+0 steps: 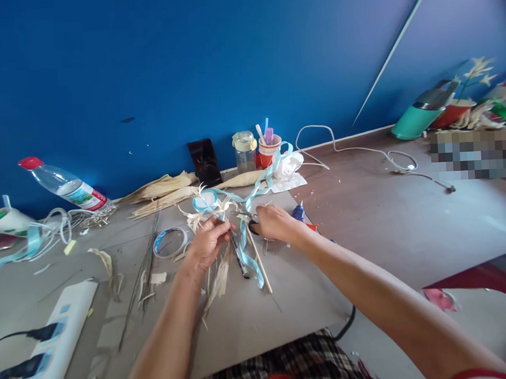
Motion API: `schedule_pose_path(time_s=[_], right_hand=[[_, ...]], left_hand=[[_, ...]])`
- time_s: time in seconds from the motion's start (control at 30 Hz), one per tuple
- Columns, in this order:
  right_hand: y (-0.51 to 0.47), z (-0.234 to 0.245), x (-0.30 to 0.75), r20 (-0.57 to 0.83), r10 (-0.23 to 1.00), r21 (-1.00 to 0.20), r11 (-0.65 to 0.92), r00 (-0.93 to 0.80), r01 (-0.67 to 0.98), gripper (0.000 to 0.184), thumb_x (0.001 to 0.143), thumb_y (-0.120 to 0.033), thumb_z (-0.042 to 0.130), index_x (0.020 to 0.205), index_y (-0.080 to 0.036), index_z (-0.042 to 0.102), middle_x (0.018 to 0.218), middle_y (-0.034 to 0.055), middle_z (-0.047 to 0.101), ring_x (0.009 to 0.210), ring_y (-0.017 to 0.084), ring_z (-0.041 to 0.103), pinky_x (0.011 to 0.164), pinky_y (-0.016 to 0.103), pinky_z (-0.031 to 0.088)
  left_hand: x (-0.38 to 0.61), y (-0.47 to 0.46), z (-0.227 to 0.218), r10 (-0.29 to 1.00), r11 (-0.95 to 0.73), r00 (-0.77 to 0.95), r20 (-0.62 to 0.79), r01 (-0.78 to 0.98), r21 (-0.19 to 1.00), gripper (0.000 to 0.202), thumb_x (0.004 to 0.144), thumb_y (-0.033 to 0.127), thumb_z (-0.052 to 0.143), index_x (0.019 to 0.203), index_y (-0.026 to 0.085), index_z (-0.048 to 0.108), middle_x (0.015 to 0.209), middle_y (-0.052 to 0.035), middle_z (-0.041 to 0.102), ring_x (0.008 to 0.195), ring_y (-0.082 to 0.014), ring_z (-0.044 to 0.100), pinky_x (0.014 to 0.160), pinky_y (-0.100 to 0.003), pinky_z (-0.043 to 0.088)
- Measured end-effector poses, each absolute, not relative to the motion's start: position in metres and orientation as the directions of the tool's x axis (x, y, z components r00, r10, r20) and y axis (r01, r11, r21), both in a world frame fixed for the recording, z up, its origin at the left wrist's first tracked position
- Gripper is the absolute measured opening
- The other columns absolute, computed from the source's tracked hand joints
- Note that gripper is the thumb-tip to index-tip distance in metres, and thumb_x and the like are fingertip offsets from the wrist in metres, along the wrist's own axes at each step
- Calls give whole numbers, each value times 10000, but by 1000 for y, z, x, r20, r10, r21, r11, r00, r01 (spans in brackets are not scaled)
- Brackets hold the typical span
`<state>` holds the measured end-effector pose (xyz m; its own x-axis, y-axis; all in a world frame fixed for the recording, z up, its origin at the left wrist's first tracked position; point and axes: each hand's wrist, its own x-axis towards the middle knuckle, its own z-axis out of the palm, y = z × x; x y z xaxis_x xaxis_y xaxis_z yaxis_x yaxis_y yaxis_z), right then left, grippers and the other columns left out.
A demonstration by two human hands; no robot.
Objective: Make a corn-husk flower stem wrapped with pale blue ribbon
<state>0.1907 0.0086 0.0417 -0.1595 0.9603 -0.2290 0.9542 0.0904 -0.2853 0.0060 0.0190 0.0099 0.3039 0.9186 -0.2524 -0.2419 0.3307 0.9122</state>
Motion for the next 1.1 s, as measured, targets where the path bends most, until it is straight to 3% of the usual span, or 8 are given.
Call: schedule_pose_path(time_s=[0.13,0.23,0.33,0.5,0.6,0.87,0.97,1.1], right_hand=[[13,44,188,-321,935,-206,85,-149,975,365,782,-300,499,1023,-74,655,988,211,662,924,287,636,697,300,461],[17,48,187,-346,928,-158,83,-134,984,389,716,-283,595,1039,-76,658,1140,236,579,957,316,612,729,334,463],[16,53,196,-356,910,-204,144,-210,968,398,717,-278,618,1078,-113,640,1216,204,521,902,273,618,732,318,453],[-13,52,237,-15,986,-365,146,-163,919,332,866,-281,441,1140,-162,584,1068,113,604,910,203,587,778,284,412],[-42,42,267,42,999,-312,24,-11,950,344,851,-325,469,1134,-163,581,1033,103,615,914,209,571,786,292,405],[-73,13,282,-132,989,-79,-72,61,994,473,775,-326,546,1212,-145,529,1059,153,604,1010,303,556,802,357,386],[-67,9,278,-133,986,-68,-108,98,992,538,785,-308,517,1288,-130,448,1045,163,628,958,296,591,751,346,390],[-66,9,286,-180,975,-147,-156,128,977,366,813,-288,439,1128,-154,567,925,140,667,783,259,624,637,321,380]], left_hand=[[6,18,10,917,333,310,-251,-248,910,173,629,187,719,706,133,574,696,-29,638,523,-62,485,552,-209,382],[7,18,11,920,323,309,-241,-247,914,164,634,182,712,714,133,577,693,-25,634,526,-59,483,559,-209,380],[7,18,12,930,309,285,-232,-266,913,167,628,178,713,707,133,573,686,-26,628,555,-69,502,559,-209,376],[6,20,10,942,293,256,-216,-322,900,175,626,178,715,709,136,567,689,-35,623,653,-102,552,571,-207,386],[5,20,7,933,302,294,-208,-324,897,170,640,188,709,719,140,566,706,-36,629,601,-82,528,571,-210,391],[5,19,6,924,322,313,-221,-321,890,192,640,196,722,750,145,574,713,-38,629,633,-87,547,571,-192,395],[5,18,6,923,321,317,-218,-322,890,183,650,190,716,753,144,572,709,-36,630,619,-80,539,583,-193,402],[4,19,7,927,316,307,-214,-337,887,194,643,198,723,763,144,581,711,-36,630,616,-81,536,597,-203,409]])
